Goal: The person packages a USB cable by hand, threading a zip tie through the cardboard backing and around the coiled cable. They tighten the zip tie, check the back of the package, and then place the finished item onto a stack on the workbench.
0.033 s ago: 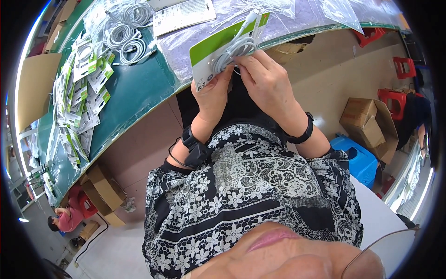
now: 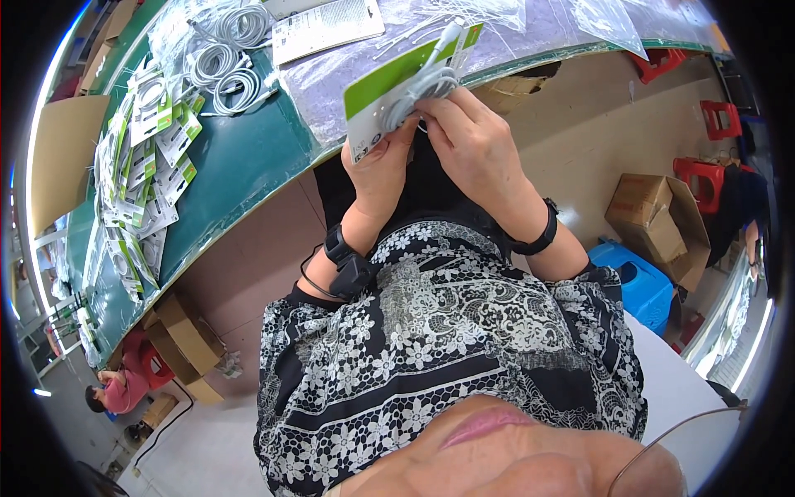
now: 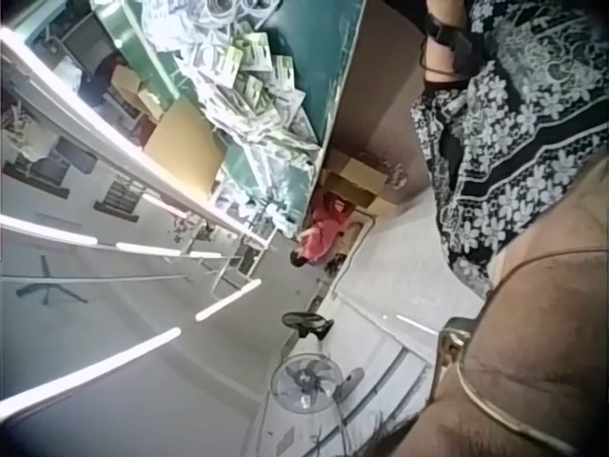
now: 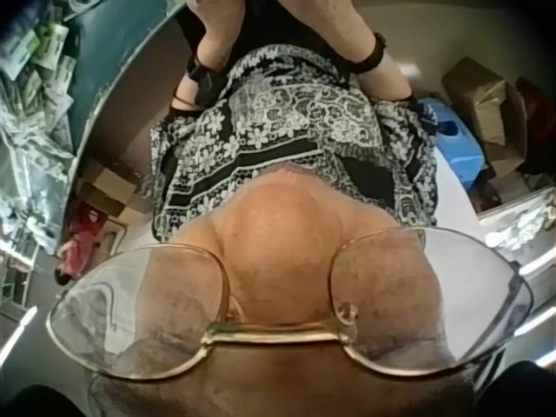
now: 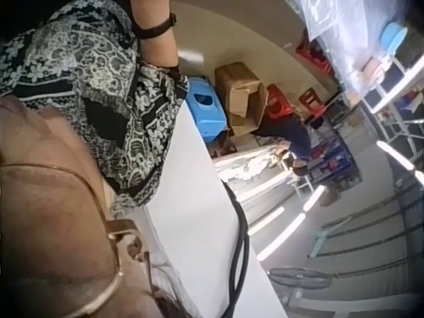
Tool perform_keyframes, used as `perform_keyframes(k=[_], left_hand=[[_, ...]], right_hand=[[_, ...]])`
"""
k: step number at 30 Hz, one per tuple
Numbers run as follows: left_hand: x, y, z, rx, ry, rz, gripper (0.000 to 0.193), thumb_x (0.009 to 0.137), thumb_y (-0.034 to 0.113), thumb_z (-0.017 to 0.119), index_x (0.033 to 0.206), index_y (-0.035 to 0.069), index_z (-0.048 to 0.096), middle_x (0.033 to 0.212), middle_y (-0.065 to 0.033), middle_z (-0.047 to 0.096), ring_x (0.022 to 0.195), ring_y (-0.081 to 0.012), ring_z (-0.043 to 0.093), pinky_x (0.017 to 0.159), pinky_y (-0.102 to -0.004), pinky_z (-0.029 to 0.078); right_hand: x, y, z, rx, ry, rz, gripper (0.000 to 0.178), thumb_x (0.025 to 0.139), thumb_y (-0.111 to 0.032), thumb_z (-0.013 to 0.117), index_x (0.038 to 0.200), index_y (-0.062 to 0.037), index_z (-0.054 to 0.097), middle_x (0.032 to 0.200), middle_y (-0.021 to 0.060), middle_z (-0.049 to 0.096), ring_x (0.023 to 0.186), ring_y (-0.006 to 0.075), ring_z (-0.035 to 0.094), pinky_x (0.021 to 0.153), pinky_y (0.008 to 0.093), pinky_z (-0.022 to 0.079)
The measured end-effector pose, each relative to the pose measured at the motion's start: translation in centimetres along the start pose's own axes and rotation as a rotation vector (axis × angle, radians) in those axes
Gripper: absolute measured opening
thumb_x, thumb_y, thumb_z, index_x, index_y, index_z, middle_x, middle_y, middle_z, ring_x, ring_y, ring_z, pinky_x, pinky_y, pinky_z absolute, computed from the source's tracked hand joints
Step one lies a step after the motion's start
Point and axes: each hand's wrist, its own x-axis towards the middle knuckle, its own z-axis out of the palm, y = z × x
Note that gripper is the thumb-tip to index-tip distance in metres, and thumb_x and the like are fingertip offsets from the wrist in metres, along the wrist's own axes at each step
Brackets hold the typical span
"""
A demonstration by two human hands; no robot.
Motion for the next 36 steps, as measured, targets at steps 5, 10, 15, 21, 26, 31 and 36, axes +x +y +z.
perform_keyframes(k=[5, 10, 15, 21, 26, 31, 36], left_hand=[[0.2, 0.1, 0.0, -0.023, 0.021, -0.040, 0.019, 0.083, 0.001, 0.069, 0.101, -0.001, 0.062, 0.078, 0.0003, 0.063, 0.065, -0.0058, 0.055, 0.053, -0.0213, 0.044], [0.2, -0.8, -0.3, 0.143, 0.003, 0.009, 0.019, 0.085, 0.003, 0.068, 0.102, -0.001, 0.063, 0.079, -0.0008, 0.063, 0.066, -0.0075, 0.056, 0.055, -0.0219, 0.045], [1.2, 0.7, -0.4, -0.094, 0.065, -0.196, 0.023, 0.086, 0.006, 0.067, 0.107, -0.001, 0.061, 0.092, -0.0057, 0.065, 0.075, -0.0122, 0.062, 0.065, -0.0253, 0.053], [0.9, 2.8, -0.5, -0.210, -0.011, -0.277, 0.025, 0.088, 0.007, 0.064, 0.111, -0.001, 0.059, 0.100, -0.0094, 0.065, 0.083, -0.0161, 0.065, 0.072, -0.0299, 0.057], [0.7, 3.0, -0.7, -0.181, -0.003, -0.278, 0.022, 0.089, 0.007, 0.061, 0.109, -0.003, 0.059, 0.099, -0.0102, 0.065, 0.083, -0.0169, 0.066, 0.070, -0.0312, 0.058], [0.4, 3.3, -0.7, -0.149, -0.048, -0.277, 0.021, 0.090, 0.008, 0.060, 0.108, -0.003, 0.059, 0.098, -0.0108, 0.065, 0.081, -0.0171, 0.066, 0.066, -0.0315, 0.058], [0.4, 3.1, -0.3, -0.156, -0.060, -0.288, 0.022, 0.090, 0.009, 0.059, 0.110, -0.001, 0.057, 0.098, -0.0099, 0.064, 0.079, -0.0166, 0.066, 0.063, -0.0312, 0.058]], right_hand=[[-0.2, 0.1, 0.4, 0.072, 0.040, 0.108, 0.018, 0.078, 0.002, 0.063, 0.094, -0.0024, 0.060, 0.084, 0.0109, 0.060, 0.071, 0.0295, 0.062, 0.061, 0.0366, 0.051], [-0.3, 1.2, 0.7, -0.027, -0.032, 0.031, 0.012, 0.081, 0.000, 0.063, 0.092, -0.0024, 0.058, 0.082, 0.0123, 0.059, 0.070, 0.0284, 0.061, 0.060, 0.0364, 0.050], [-0.5, 2.5, -0.6, 0.071, 0.130, 0.120, 0.005, 0.087, -0.004, 0.060, 0.092, -0.0023, 0.058, 0.077, 0.0075, 0.058, 0.066, 0.0175, 0.059, 0.056, 0.0310, 0.047], [-3.8, 7.6, 1.3, 0.681, 0.011, 0.638, 0.009, 0.089, -0.006, 0.060, 0.097, -0.0024, 0.060, 0.086, 0.0026, 0.063, 0.075, 0.0107, 0.060, 0.064, 0.0259, 0.048], [-4.5, 7.2, 4.9, 0.852, -0.016, 0.475, 0.026, 0.087, -0.013, 0.066, 0.110, -0.0048, 0.060, 0.104, 0.0071, 0.065, 0.092, 0.0155, 0.061, 0.076, 0.0289, 0.050], [-4.0, 6.3, 5.4, 0.748, -0.163, 0.334, 0.033, 0.084, -0.009, 0.067, 0.116, -0.0045, 0.060, 0.115, 0.0091, 0.062, 0.101, 0.0180, 0.060, 0.085, 0.0303, 0.050], [-4.2, 6.4, 5.6, 0.732, -0.128, 0.256, 0.043, 0.082, -0.015, 0.071, 0.121, -0.0046, 0.056, 0.118, 0.0095, 0.060, 0.103, 0.0198, 0.059, 0.088, 0.0325, 0.049]])
